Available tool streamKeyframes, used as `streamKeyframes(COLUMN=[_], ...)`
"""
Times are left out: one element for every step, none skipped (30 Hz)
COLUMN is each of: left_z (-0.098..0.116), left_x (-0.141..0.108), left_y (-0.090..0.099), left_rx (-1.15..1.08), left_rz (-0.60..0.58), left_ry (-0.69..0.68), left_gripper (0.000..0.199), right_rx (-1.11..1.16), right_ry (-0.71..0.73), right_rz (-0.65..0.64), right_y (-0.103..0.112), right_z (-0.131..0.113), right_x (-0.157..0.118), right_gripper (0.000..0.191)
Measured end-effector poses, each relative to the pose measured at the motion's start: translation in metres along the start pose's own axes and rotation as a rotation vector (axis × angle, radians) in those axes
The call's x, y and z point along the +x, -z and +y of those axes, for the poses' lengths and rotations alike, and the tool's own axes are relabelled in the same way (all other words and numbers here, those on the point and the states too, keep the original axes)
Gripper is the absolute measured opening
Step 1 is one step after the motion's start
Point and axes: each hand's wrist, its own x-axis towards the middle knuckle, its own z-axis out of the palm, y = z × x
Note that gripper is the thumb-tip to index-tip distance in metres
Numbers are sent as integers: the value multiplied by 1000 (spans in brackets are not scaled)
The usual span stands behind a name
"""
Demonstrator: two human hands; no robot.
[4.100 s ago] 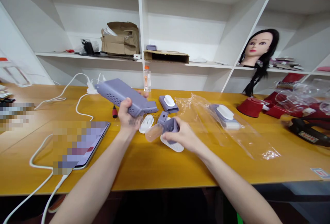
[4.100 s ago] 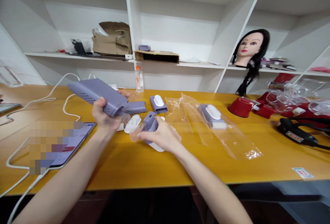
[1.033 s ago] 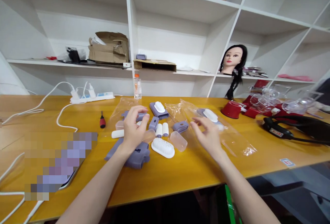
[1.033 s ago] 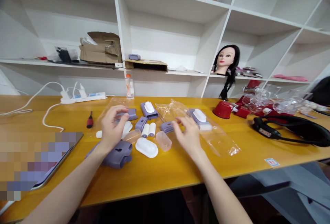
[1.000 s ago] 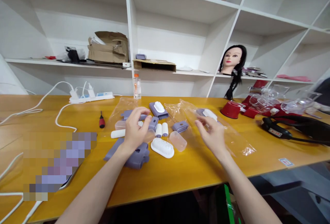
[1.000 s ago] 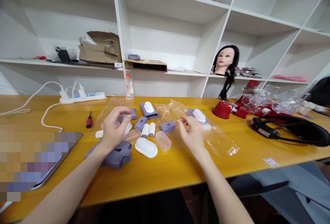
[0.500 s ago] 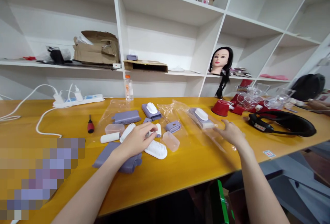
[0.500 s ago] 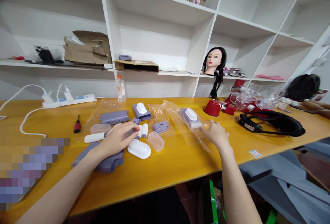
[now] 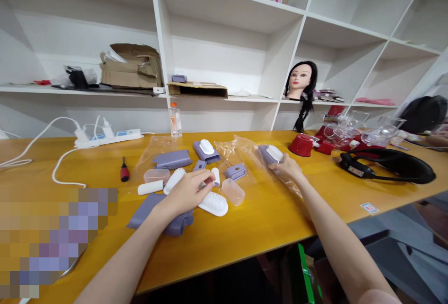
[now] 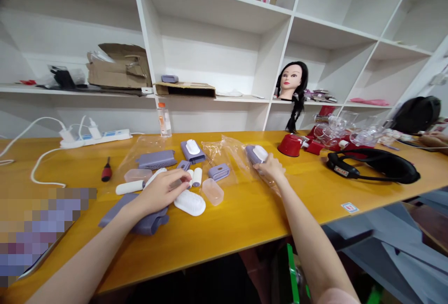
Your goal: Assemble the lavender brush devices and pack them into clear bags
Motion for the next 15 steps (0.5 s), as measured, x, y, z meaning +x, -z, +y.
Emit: streamKeyframes(left_z=[0,1,1,0,0,0,0,0,0,0,1,2,3,4,5], left_x=[0,0,0,1,1,1,1,1,1,1,1,2,2,3,4], left_y=[0,0,0,0,0,0,0,-1,-1,-1,-2,-3,-3,-4,-3], left_rx=[-1,-2,-3,-6,-10,-15,-20,-27,-38,-56,-82,-118,-168,-238,-334], left_rz=[-1,-2,-3,-5,-8,-12,-14,-15,-12,-6,5,19,38,65,100], left_ry=[-1,-3,-5,-6,-6,-6,-4,-2,-1,0,6,18,39,70,116], left_gripper=[15,15,14,14,14,14,14,14,13,13,13,12,11,11,14], right_rx=[35,72,107,137,161,178,196,219,250,289,332,374,406,425,432], right_ry=[-5,-14,-23,-25,-25,-26,-25,-19,-1,36,96,179,286,406,524], right_rz=[19,41,68,99,132,161,194,239,295,360,430,490,531,547,542], right_y=[1,3,6,10,14,19,24,30,36,42,48,53,59,64,69], right_z=[3,5,7,8,8,7,6,4,0,-4,-9,-14,-21,-28,-35], right_x=[1,1,2,2,3,3,2,1,-1,-5,-10,-16,-25,-34,-45], right_gripper=[60,57,57,57,58,59,60,61,62,62,62,63,64,66,67])
